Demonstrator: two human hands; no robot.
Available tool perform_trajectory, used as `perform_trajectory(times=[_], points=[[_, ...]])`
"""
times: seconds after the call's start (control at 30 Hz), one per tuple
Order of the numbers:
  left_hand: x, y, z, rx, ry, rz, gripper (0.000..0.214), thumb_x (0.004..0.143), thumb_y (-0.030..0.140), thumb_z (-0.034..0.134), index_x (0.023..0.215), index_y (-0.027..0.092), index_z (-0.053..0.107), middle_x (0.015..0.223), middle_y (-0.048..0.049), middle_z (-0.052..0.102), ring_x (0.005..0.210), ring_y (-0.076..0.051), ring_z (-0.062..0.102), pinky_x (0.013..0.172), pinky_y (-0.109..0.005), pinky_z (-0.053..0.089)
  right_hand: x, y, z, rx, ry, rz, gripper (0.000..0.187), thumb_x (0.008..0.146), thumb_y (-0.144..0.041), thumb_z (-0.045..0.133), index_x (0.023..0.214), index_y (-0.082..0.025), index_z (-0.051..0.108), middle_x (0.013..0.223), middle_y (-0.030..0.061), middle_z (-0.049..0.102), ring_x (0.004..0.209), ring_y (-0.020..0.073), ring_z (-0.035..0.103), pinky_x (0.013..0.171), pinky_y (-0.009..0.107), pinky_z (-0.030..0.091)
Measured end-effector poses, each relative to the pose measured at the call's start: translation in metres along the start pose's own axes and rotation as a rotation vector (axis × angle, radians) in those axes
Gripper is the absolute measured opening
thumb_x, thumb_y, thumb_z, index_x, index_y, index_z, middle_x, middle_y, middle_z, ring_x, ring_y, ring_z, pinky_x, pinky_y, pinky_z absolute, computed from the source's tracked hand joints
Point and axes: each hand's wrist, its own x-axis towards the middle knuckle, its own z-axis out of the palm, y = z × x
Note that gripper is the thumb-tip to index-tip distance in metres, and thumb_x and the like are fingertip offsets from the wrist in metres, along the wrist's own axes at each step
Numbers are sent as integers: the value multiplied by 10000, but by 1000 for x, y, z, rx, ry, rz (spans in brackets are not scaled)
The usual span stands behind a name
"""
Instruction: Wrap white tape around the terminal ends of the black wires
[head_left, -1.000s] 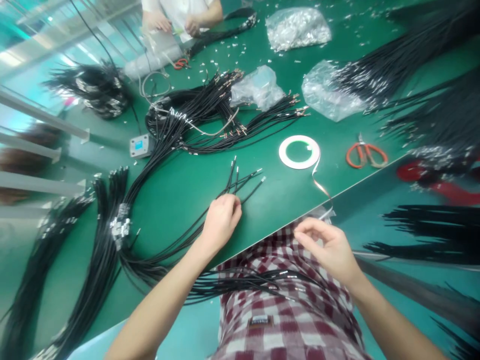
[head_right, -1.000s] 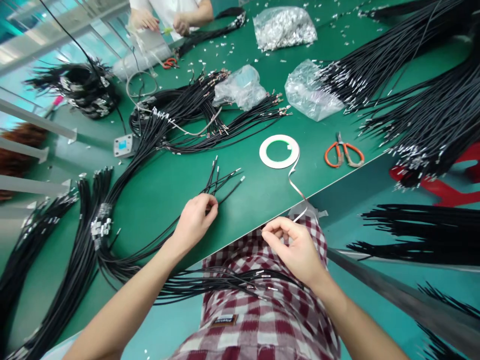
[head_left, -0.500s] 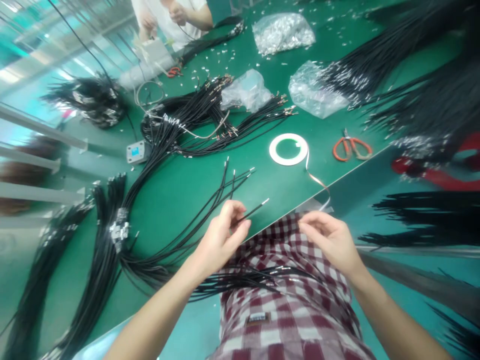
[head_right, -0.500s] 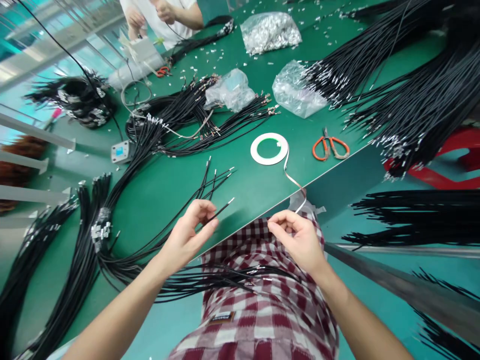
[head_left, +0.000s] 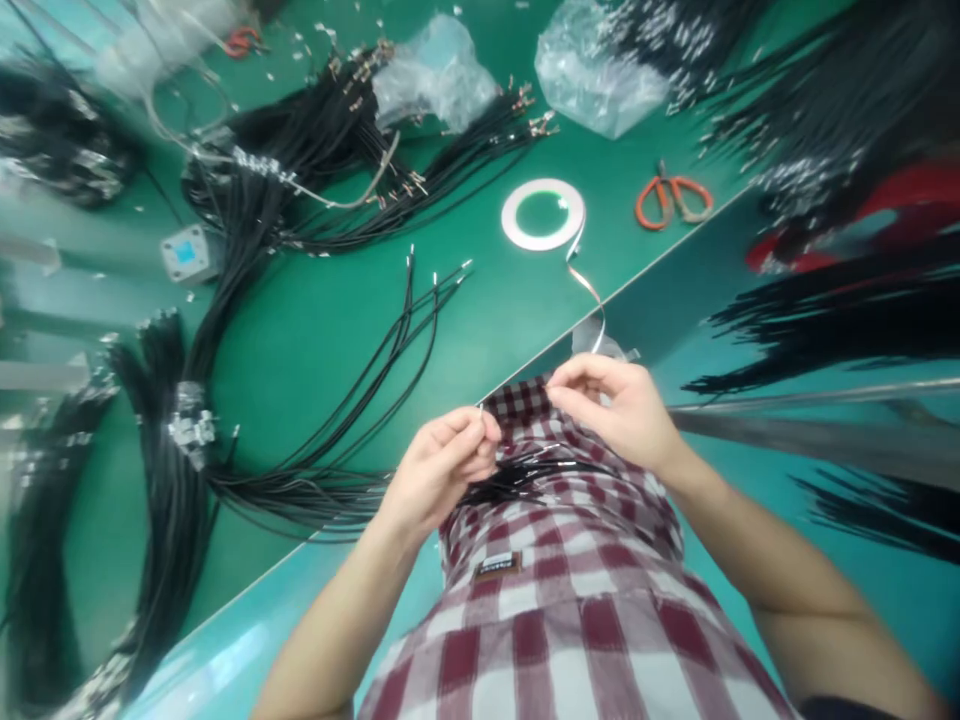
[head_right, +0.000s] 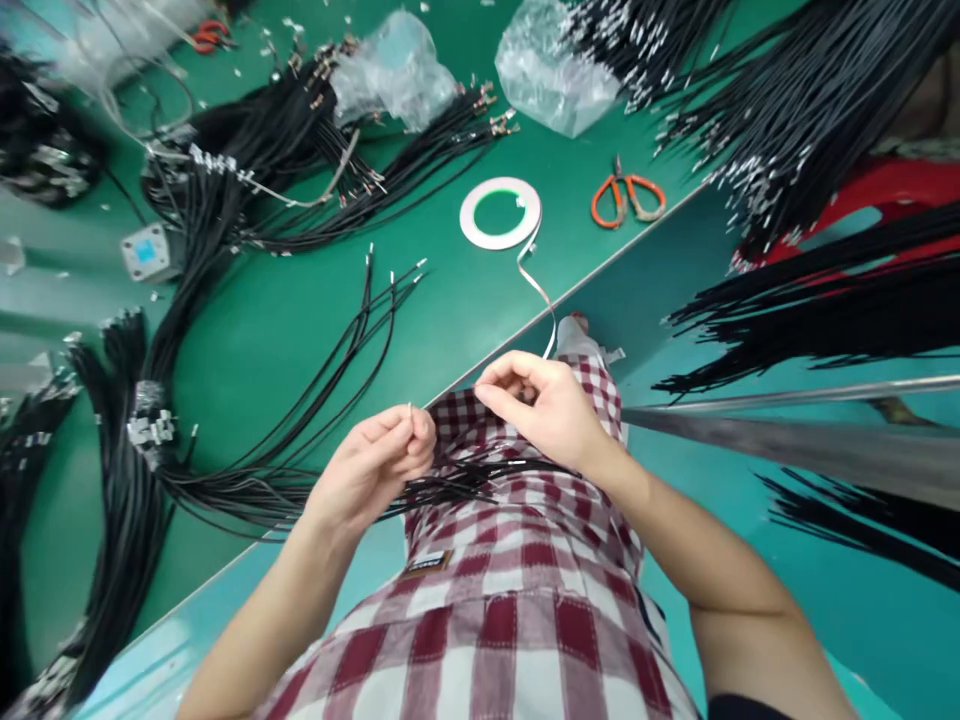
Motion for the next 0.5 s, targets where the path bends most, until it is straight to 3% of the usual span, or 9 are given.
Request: perform_trajectory(times=[0.2, 0.33, 0.5], points=[[-19, -24, -3, 61, -3, 64, 242, 894, 386, 672, 853, 148, 657, 670, -16, 559, 585, -107, 494, 582, -239, 390, -4, -4, 7, 4, -59, 21, 77, 852, -218, 667, 804, -158, 668, 734, -3, 662, 623, 93, 546, 563, 219, 435], [-25, -31, -4, 47, 21, 92, 216, 930, 380, 627, 958, 170, 670, 581, 44, 426, 479, -63, 342, 486, -197, 266, -5, -4, 9, 19, -84, 25, 82, 850, -225, 673, 807, -155, 669, 744, -1, 665, 634, 96, 551, 573, 225, 434], [-24, -32, 2, 12, 76, 186, 298, 940, 441, 596, 896, 158, 675, 517, 61, 356, 459, -61, 285, 466, -191, 231, -9, -2, 10, 22, -94, 70, 95, 859, -244, 674, 825, -156, 675, 759, 6, 665, 644, 102, 556, 574, 233, 437]])
